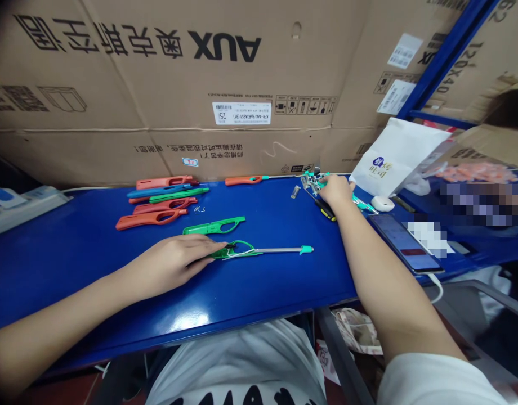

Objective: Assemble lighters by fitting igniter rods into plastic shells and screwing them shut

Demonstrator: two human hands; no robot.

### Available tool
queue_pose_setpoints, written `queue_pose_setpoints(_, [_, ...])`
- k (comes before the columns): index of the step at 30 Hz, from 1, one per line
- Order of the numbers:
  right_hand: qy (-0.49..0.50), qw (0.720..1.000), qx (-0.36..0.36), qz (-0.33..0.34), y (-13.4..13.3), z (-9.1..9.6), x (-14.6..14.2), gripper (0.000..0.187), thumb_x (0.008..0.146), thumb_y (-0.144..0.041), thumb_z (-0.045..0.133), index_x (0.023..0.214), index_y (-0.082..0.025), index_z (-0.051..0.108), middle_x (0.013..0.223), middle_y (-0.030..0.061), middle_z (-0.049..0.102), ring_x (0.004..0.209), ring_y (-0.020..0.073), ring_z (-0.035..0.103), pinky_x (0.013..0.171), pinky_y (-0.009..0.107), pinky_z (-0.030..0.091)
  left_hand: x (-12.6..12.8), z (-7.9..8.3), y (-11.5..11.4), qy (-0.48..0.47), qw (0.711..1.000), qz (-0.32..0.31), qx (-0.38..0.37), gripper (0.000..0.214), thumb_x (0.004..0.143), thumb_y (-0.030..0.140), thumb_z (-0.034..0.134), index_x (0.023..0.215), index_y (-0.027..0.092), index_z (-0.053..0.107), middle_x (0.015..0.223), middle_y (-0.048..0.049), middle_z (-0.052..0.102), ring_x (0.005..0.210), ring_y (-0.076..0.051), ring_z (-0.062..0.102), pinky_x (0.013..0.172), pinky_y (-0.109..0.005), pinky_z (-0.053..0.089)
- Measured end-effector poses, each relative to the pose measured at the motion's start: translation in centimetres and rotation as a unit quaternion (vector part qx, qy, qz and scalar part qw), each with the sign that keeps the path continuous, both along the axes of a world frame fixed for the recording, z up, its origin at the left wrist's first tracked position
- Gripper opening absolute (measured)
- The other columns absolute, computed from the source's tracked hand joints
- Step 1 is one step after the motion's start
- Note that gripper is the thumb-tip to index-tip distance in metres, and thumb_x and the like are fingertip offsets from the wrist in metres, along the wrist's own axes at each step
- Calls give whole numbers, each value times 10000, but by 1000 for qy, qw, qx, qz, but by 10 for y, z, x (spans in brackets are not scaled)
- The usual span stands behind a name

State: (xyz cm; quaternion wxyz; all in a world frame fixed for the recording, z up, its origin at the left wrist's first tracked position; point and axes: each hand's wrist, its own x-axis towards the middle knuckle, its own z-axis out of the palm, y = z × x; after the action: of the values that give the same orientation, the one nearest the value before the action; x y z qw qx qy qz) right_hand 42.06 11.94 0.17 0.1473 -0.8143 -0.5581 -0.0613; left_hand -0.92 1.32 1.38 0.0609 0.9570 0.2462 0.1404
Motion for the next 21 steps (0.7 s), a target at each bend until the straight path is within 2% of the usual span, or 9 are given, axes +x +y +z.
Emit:
queue_pose_setpoints(5, [21, 1000, -5, -18, -3, 8, -10, 251, 808, -194, 640, 1013, -189, 784, 1076, 151, 758, 1121, 343, 641, 988, 493, 383, 0, 0, 1, 9, 1000, -3, 0, 399, 986, 145, 522, 1364, 200, 637, 1220, -84, 740, 1102, -222, 710, 963, -353, 581])
queue_pose_setpoints(9, [66, 998, 2, -6, -7, 16, -21, 230, 851, -257, 655, 1025, -164, 773, 1091, 168, 758, 1109, 352, 662, 938, 463, 445, -1, -2, 2, 7, 1000, -3, -10, 408, 985, 142, 522, 1375, 193, 626, 1231, -85, 733, 1113, -228, 702, 967, -367, 579])
queue_pose_setpoints(12, [110, 993, 12, 38, -12, 22, -37, 241, 890, -264, 619, 1030, -133, 766, 1066, 166, 764, 1031, 312, 693, 878, 404, 496, -1, -2, 2, 4, 1000, 0, -21, 411, 979, 140, 529, 1373, 202, 626, 1232, -81, 731, 1113, -227, 698, 970, -363, 575])
queue_pose_setpoints(14, [145, 985, 11, 89, -17, 26, -51, 246, 907, -279, 608, 1038, -141, 764, 1001, 125, 777, 925, 249, 711, 825, 345, 525, -1, -2, 2, 3, 1000, 4, -26, 410, 977, 138, 532, 1370, 202, 628, 1222, -82, 733, 1102, -227, 700, 965, -359, 574])
queue_pose_setpoints(17, [211, 960, -1, 184, -27, 27, -78, 281, 926, -313, 596, 1145, -197, 729, 900, 47, 777, 806, 167, 705, 771, 280, 548, 0, -2, 2, -2, 1000, 6, -28, 397, 977, 144, 535, 1357, 200, 635, 1195, -80, 739, 1080, -232, 703, 946, -362, 576])
queue_pose_setpoints(19, [317, 898, -24, 306, -35, 24, -96, 259, 922, -300, 585, 1091, -165, 726, 863, 64, 758, 782, 167, 693, 765, 295, 555, 0, -1, 2, -9, 1000, 3, -25, 394, 974, 150, 542, 1354, 200, 633, 1190, -76, 740, 1078, -238, 703, 938, -366, 575])
queue_pose_setpoints(21, [336, 870, -59, 358, -44, 18, -112, 171, 882, -284, 621, 973, -170, 710, 795, 48, 733, 741, 169, 679, 725, 294, 541, 0, -1, 3, -18, 1000, -3, -22, 406, 971, 157, 549, 1369, 201, 618, 1199, -74, 737, 1086, -241, 700, 941, -368, 570])
